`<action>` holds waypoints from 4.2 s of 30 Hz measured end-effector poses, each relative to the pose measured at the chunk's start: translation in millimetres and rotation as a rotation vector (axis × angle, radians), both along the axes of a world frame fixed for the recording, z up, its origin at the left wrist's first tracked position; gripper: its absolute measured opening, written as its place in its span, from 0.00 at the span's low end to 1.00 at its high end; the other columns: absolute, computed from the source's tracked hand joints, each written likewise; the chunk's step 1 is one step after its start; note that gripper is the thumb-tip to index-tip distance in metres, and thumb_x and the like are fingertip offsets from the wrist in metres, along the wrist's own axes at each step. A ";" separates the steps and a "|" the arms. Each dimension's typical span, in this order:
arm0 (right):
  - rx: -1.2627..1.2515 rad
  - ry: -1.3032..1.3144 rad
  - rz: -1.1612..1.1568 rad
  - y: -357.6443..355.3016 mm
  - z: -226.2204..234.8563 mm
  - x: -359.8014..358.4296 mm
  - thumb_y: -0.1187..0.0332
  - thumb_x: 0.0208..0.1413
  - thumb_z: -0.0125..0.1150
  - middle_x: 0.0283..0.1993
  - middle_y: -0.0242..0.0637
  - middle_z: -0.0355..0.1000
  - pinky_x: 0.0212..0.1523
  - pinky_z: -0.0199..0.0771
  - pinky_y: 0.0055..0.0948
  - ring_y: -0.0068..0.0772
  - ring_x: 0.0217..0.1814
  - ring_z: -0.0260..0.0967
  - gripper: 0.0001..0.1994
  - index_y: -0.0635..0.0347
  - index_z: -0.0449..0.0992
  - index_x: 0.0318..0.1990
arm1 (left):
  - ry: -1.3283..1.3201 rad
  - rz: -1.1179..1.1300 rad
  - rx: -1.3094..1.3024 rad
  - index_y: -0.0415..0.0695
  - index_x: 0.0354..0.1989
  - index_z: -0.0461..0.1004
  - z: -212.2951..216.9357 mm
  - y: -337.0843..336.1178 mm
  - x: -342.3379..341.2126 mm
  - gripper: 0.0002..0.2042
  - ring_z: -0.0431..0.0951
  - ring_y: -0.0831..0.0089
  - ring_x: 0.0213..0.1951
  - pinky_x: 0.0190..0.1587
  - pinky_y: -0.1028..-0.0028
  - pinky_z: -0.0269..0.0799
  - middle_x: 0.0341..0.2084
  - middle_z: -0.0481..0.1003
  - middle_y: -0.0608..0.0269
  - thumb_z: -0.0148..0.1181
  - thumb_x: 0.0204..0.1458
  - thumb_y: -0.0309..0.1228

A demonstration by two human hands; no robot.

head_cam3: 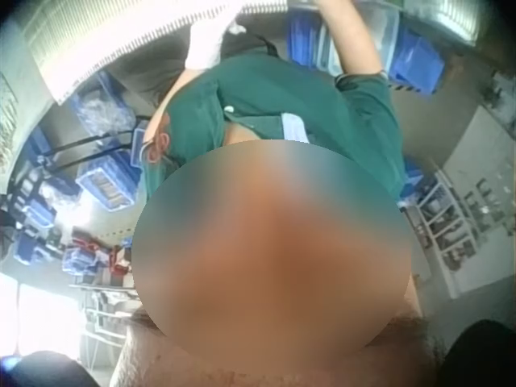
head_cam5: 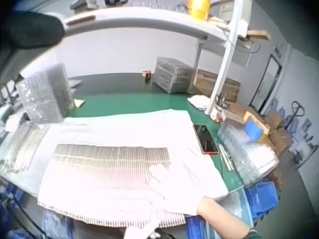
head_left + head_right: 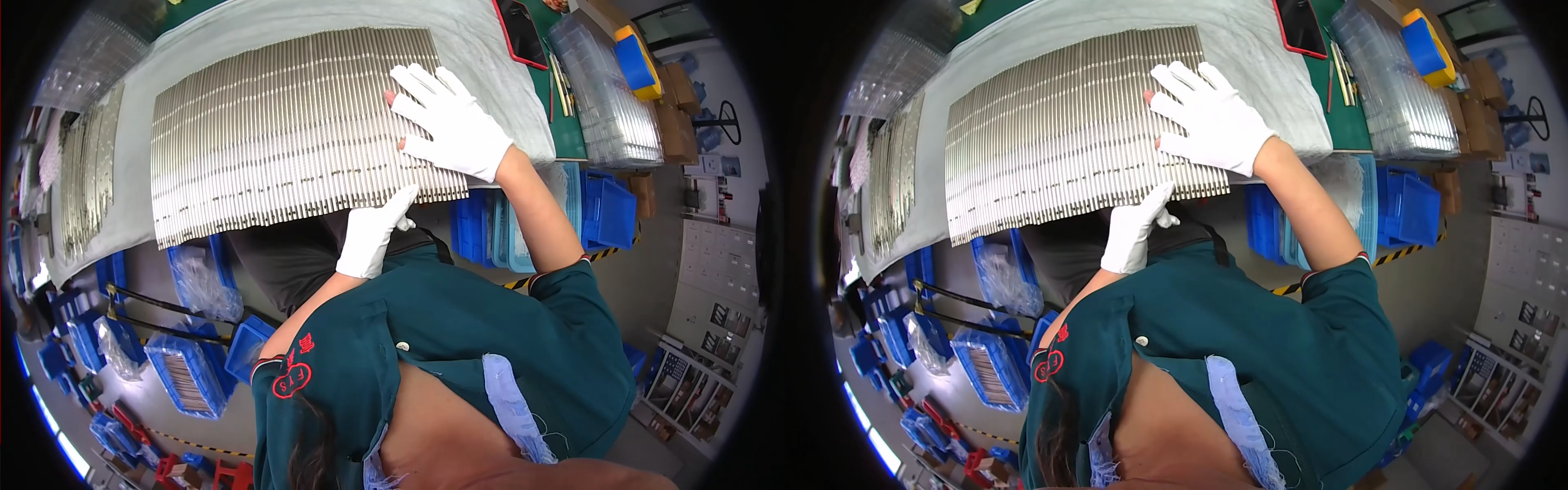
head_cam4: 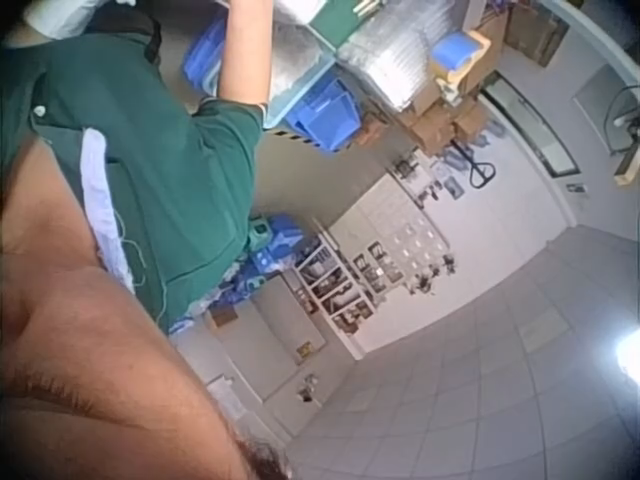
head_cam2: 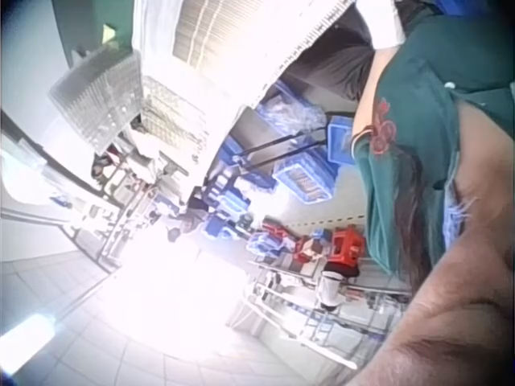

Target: Arranging and aligning thin metal rods into neat rows on a workbench within a factory setting.

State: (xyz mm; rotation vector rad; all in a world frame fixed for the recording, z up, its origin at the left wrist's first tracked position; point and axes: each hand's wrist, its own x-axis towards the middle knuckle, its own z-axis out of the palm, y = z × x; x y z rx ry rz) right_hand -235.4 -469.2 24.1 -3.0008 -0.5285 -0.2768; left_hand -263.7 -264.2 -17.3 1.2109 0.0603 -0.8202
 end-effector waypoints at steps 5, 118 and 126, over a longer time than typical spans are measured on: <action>-0.011 0.093 -0.041 2.9 5.9 -0.9 0.51 0.57 0.52 0.72 0.44 0.47 0.73 0.37 0.43 0.44 0.75 0.42 0.31 0.53 0.60 0.66 | 0.015 0.004 0.044 0.35 0.32 0.79 6.9 1.7 0.1 0.10 0.69 0.81 0.19 0.28 0.77 0.70 0.17 0.72 0.66 0.63 0.53 0.31; -0.051 -0.017 0.043 -1.2 1.8 0.5 0.50 0.58 0.50 0.68 0.45 0.56 0.68 0.47 0.49 0.49 0.70 0.50 0.25 0.47 0.68 0.60 | -0.035 -0.406 0.275 0.38 0.28 0.78 12.5 17.1 14.5 0.19 0.69 0.82 0.21 0.26 0.80 0.63 0.16 0.72 0.68 0.64 0.52 0.46; 0.772 0.099 0.018 -6.5 10.1 51.7 0.65 0.62 0.50 0.61 0.38 0.68 0.63 0.61 0.30 0.36 0.63 0.64 0.19 0.61 0.68 0.59 | -0.244 -0.409 0.003 0.40 0.45 0.78 -0.2 29.5 9.0 0.14 0.73 0.80 0.30 0.35 0.80 0.69 0.29 0.77 0.65 0.52 0.60 0.35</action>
